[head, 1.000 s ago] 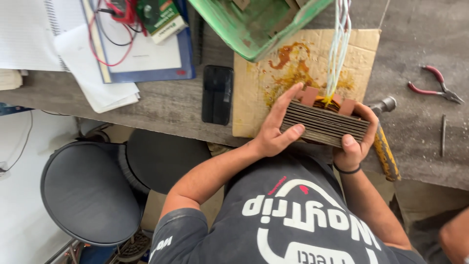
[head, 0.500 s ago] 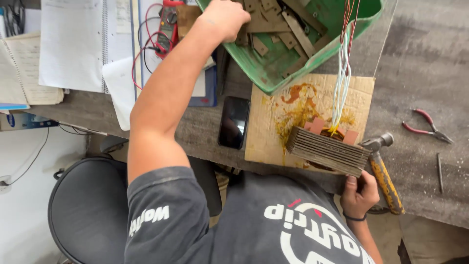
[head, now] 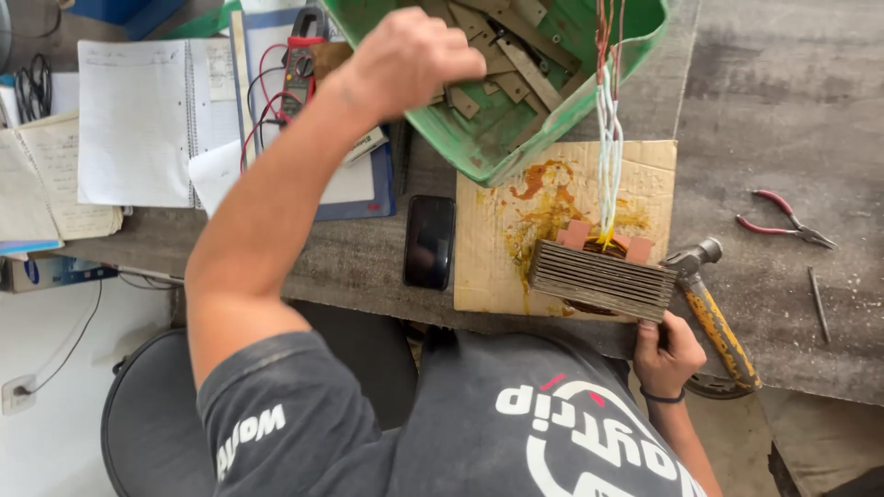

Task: Assembling a laminated metal core by inserting plates and seating them with a hammer

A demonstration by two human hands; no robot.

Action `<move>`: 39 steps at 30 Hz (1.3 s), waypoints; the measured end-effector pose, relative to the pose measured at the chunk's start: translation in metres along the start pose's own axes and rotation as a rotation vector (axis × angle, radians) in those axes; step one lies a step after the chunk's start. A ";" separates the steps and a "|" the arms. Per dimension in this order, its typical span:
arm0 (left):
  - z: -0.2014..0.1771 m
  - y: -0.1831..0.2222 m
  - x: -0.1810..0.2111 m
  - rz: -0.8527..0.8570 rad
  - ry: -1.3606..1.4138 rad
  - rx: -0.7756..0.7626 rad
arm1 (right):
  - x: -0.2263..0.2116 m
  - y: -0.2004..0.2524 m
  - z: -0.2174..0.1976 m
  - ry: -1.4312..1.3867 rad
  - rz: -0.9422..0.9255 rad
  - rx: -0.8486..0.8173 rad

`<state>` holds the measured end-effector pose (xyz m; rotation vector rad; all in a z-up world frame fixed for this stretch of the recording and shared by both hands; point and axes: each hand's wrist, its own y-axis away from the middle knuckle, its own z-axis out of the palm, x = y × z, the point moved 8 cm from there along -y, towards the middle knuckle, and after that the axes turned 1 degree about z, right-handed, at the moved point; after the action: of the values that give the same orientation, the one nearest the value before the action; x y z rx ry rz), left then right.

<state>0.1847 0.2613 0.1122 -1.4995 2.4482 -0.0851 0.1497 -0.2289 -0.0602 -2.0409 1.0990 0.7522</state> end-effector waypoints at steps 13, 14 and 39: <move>-0.059 0.057 0.177 -0.505 0.855 0.876 | -0.009 -0.022 -0.022 -0.431 0.050 0.099; -0.037 0.057 0.186 -0.618 1.128 0.872 | -0.026 -0.033 -0.028 -0.448 0.044 0.107; 0.012 0.044 0.228 -0.515 1.072 0.589 | -0.108 -0.088 -0.031 -0.108 -0.176 -0.161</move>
<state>0.0520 0.0820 0.0479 -1.9878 2.1393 -1.9356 0.1799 -0.1674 0.0652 -2.1698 0.8086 0.8724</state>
